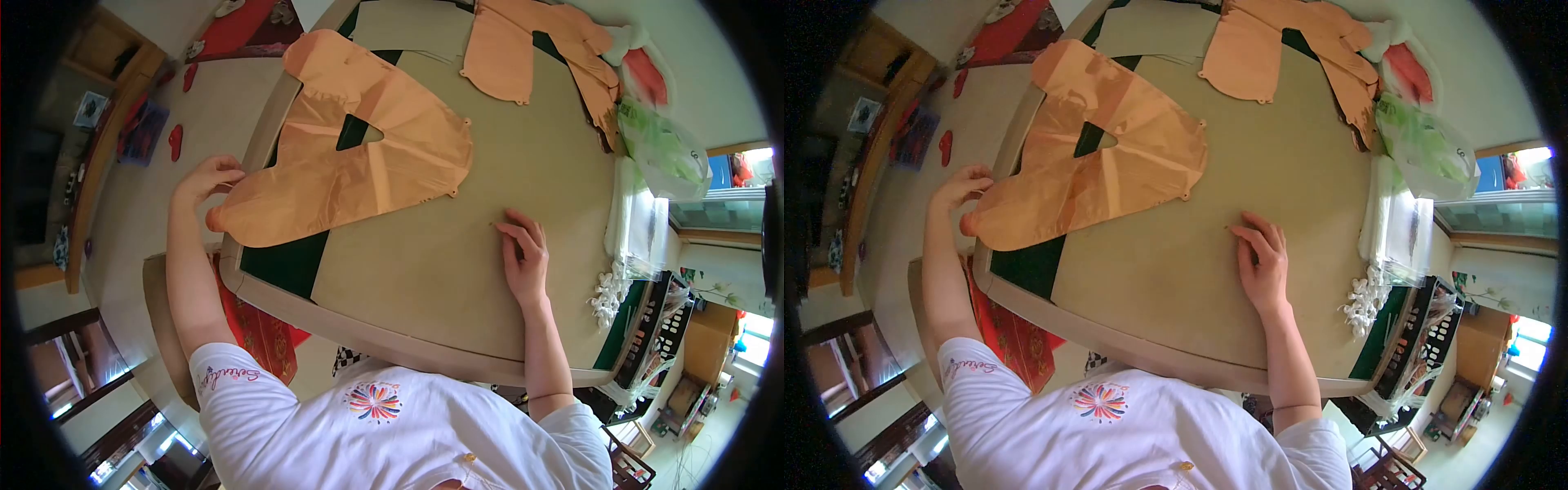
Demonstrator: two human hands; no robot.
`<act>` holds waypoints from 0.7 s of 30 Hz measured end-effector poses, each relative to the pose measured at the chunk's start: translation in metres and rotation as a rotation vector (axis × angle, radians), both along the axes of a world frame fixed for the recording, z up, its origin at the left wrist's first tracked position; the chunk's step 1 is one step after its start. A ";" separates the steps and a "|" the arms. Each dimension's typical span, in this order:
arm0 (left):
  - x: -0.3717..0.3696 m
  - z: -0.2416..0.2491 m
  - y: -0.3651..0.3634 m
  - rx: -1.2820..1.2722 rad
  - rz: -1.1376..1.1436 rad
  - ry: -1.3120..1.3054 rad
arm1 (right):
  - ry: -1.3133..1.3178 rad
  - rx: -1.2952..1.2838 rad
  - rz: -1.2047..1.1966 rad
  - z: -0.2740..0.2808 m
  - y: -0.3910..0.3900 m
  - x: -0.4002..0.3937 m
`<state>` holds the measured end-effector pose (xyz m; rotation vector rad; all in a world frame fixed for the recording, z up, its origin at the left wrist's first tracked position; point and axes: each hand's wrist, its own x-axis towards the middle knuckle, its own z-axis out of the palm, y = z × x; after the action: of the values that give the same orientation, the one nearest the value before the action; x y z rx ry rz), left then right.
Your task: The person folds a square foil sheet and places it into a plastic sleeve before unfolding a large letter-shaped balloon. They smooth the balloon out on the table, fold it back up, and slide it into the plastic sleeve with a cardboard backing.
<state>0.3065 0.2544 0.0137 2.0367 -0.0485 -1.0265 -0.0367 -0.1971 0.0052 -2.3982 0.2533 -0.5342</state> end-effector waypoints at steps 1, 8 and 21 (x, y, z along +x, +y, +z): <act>0.001 -0.003 0.004 -0.027 0.008 -0.011 | 0.004 0.002 0.000 0.000 0.000 0.000; 0.046 -0.046 0.054 -0.367 0.613 -0.451 | 0.014 0.003 0.004 -0.001 0.000 0.000; 0.004 0.025 0.008 0.178 -0.138 0.052 | 0.022 0.026 -0.004 0.002 0.002 0.001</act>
<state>0.3105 0.2628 0.0387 2.1901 -0.0736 -1.2062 -0.0360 -0.1955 0.0068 -2.3796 0.2738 -0.5036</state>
